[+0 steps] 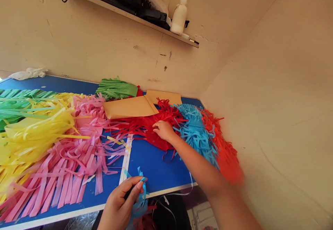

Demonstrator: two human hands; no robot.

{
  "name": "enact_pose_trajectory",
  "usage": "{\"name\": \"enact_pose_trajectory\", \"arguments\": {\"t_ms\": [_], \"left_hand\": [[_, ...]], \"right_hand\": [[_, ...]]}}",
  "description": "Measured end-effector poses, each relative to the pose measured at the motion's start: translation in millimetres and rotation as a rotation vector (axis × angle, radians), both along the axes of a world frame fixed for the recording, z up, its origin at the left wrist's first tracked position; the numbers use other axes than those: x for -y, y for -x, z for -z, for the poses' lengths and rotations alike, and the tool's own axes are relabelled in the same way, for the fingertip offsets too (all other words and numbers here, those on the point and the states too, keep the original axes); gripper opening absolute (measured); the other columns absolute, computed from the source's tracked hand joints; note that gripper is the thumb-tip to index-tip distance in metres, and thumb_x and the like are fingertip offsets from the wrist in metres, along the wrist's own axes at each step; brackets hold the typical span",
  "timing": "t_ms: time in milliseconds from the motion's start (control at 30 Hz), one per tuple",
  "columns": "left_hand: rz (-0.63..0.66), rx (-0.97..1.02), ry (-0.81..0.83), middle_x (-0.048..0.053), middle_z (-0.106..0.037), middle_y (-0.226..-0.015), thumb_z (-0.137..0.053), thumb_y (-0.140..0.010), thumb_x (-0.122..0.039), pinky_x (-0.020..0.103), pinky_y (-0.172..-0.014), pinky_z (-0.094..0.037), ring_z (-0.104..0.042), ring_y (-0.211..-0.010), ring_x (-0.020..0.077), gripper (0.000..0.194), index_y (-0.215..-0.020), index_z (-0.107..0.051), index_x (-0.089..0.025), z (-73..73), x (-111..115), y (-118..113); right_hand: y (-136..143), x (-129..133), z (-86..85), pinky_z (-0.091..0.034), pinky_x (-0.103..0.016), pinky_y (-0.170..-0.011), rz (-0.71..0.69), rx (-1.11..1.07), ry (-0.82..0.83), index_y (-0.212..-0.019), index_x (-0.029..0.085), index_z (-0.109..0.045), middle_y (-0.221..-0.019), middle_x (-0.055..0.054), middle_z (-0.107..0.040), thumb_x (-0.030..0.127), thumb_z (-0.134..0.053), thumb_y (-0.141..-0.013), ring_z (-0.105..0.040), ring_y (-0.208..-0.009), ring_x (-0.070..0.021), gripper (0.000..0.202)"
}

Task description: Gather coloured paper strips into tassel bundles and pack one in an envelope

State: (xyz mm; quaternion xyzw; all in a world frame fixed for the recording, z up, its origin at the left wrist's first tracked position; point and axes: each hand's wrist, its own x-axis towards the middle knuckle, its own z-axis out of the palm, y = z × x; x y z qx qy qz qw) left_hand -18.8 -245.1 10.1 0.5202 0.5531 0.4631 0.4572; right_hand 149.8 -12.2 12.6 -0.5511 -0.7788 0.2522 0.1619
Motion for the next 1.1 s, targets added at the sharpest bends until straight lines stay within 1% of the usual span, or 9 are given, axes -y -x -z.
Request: {"name": "enact_pose_trajectory", "arguments": {"t_ms": [67,233,367,533,733,867,967,1033,1100], "left_hand": [[0.004,-0.006,0.003,0.0,-0.065,-0.061,-0.058,-0.081,-0.054,0.021,-0.048,-0.048,-0.056,-0.049,0.0133,0.037,-0.085,-0.073,-0.021,-0.3,0.2,-0.2],[0.012,-0.026,0.038,0.001,-0.066,-0.061,-0.057,-0.079,-0.058,0.022,-0.047,-0.048,-0.055,-0.047,0.0136,0.04,-0.08,-0.072,-0.02,2.0,-1.0,3.5],[0.022,-0.046,0.066,0.0,-0.065,-0.059,-0.058,-0.078,-0.059,0.022,-0.048,-0.047,-0.055,-0.048,0.0136,0.04,-0.075,-0.07,-0.02,2.0,-2.8,2.2],[0.054,-0.003,0.071,0.001,-0.066,-0.061,-0.058,-0.077,-0.058,0.024,-0.048,-0.049,-0.055,-0.047,0.0142,0.041,-0.081,-0.072,-0.02,0.2,-3.1,-7.8],[0.061,-0.043,0.044,0.0,-0.067,-0.061,-0.058,-0.08,-0.057,0.024,-0.049,-0.05,-0.056,-0.049,0.0148,0.039,-0.08,-0.072,-0.021,-5.3,-0.7,-11.6],[0.048,-0.084,0.0,0.0,-0.067,-0.062,-0.058,-0.08,-0.056,0.023,-0.049,-0.049,-0.056,-0.047,0.0138,0.037,-0.079,-0.073,-0.022,-4.6,1.0,-1.8],[0.021,-0.1,0.012,-0.001,-0.064,-0.058,-0.056,-0.082,-0.056,0.022,-0.044,-0.045,-0.051,-0.043,0.0123,0.039,-0.083,-0.073,-0.022,-1.8,0.1,9.3],[0.008,-0.116,0.002,-0.002,-0.063,-0.058,-0.054,-0.083,-0.056,0.021,-0.044,-0.044,-0.052,-0.045,0.0125,0.04,-0.094,-0.073,-0.022,-0.8,-1.4,14.2],[0.008,-0.133,-0.022,-0.002,-0.063,-0.059,-0.054,-0.084,-0.055,0.022,-0.048,-0.046,-0.056,-0.05,0.0138,0.042,-0.103,-0.072,-0.021,-0.9,-3.0,15.4]], "right_hand": [[4.1,1.5,-1.2,-0.045,-0.027,-0.082,-0.031,0.086,-0.007,-0.085,0.018,-0.074,-0.099,-0.007,-0.069,0.009,-0.071,-0.078,-0.064,-0.092,-0.0193,0.012],[-0.1,25.3,-11.6,-0.043,-0.028,-0.082,-0.057,0.198,-0.072,-0.096,0.018,-0.071,-0.107,-0.009,-0.066,0.017,-0.05,-0.094,-0.062,-0.098,-0.0195,0.021],[-9.4,55.2,-9.3,-0.044,-0.028,-0.079,-0.135,0.246,-0.033,-0.102,0.02,-0.07,-0.103,-0.007,-0.065,0.026,-0.066,-0.087,-0.063,-0.092,-0.0196,0.017],[-3.0,67.2,-0.7,-0.044,-0.027,-0.078,-0.167,0.207,0.015,-0.092,0.017,-0.07,-0.097,-0.006,-0.064,0.012,-0.063,-0.085,-0.062,-0.087,-0.0172,0.011],[29.7,58.5,-13.6,-0.046,-0.026,-0.079,-0.209,-0.063,0.056,-0.083,0.018,-0.07,-0.092,-0.003,-0.064,0.01,-0.068,-0.08,-0.061,-0.082,-0.0145,0.009],[31.5,57.6,-20.2,-0.048,-0.023,-0.065,-0.135,-0.269,0.139,-0.085,0.015,-0.068,-0.085,-0.002,-0.065,0.016,-0.061,-0.086,-0.063,-0.07,-0.0125,0.007],[19.4,81.1,-21.4,-0.048,-0.022,-0.056,-0.101,-0.386,0.223,-0.093,0.014,-0.066,-0.072,0.001,-0.064,0.019,-0.056,-0.089,-0.065,-0.064,-0.0133,0.012],[11.1,109.3,-19.3,-0.051,-0.023,-0.057,-0.084,-0.538,0.299,-0.089,0.017,-0.067,-0.069,0.002,-0.064,0.026,-0.063,-0.084,-0.066,-0.063,-0.0142,0.012],[5.6,140.8,-15.0,-0.055,-0.026,-0.062,-0.041,-0.764,0.387,-0.081,0.019,-0.071,-0.073,0.002,-0.066,0.032,-0.073,-0.075,-0.068,-0.064,-0.0145,0.014]]}}
